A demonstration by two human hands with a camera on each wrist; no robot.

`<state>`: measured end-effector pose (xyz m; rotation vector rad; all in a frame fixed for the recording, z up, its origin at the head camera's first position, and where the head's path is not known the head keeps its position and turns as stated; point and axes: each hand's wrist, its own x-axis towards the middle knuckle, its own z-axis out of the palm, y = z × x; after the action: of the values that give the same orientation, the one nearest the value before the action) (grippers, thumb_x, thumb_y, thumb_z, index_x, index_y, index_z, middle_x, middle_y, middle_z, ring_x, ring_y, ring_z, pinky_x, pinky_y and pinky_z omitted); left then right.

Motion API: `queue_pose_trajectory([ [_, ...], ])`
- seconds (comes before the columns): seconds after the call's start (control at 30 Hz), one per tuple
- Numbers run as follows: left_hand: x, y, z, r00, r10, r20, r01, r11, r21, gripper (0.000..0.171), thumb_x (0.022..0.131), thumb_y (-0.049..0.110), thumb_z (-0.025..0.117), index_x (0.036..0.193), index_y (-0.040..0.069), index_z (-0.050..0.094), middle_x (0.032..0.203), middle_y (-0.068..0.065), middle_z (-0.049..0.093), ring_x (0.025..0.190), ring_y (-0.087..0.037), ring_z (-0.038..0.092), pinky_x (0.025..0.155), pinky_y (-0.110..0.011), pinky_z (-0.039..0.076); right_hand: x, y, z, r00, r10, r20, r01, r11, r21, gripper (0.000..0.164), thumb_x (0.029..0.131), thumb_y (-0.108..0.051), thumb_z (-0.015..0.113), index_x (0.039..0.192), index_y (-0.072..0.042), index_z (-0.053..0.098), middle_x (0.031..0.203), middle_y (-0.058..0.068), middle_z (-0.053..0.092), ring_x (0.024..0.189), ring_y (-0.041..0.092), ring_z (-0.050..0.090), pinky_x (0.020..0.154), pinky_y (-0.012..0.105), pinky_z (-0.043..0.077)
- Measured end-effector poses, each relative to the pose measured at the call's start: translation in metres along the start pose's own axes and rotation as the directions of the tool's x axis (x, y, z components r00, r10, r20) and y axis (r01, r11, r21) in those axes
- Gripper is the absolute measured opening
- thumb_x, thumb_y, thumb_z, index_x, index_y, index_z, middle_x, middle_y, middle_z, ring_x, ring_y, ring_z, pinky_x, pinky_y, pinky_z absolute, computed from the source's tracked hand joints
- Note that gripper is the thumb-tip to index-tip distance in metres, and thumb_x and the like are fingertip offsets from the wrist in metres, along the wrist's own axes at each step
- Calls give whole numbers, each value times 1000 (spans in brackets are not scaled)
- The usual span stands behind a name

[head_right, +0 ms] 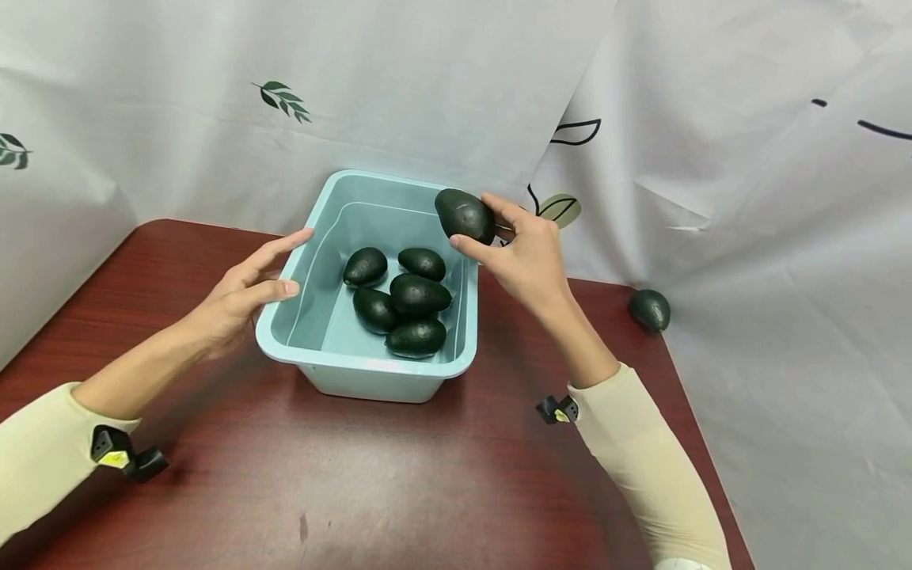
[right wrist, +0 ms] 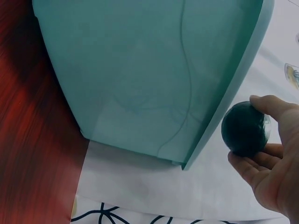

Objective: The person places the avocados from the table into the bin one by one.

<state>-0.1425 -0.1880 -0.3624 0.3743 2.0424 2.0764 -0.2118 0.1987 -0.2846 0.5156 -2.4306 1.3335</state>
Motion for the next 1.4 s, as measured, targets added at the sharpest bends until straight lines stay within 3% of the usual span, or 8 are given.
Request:
queue_pose_trajectory([
  [0.47,-1,0,1,1000,-3,-4,3,1000,2,74,111,11,62,177,34,37,139,-9,70,113,-16,78,92,-38,70,5,-2,11,998,16,57,-17,1000,9,72,86,-26,100,149,-6,73,132,15,83,120,29,83,106,30,64],
  [1.03,0,0,0,1000,-3,-5,3,1000,3,74,111,11,62,177,35,37,138,-7,72,113,-16,79,92,-38,70,17,3,22,994,41,100,-34,997,-70,76,88,-31,98,153,-6,69,140,14,80,127,30,81,109,46,64],
  [1.4,0,1,0,1000,-12,-12,12,1000,-9,74,111,9,63,176,35,39,137,-4,73,115,-15,79,91,-37,70,20,8,27,987,86,136,-80,996,-48,74,92,-34,95,155,-5,67,147,20,75,135,38,76,113,50,62],
])
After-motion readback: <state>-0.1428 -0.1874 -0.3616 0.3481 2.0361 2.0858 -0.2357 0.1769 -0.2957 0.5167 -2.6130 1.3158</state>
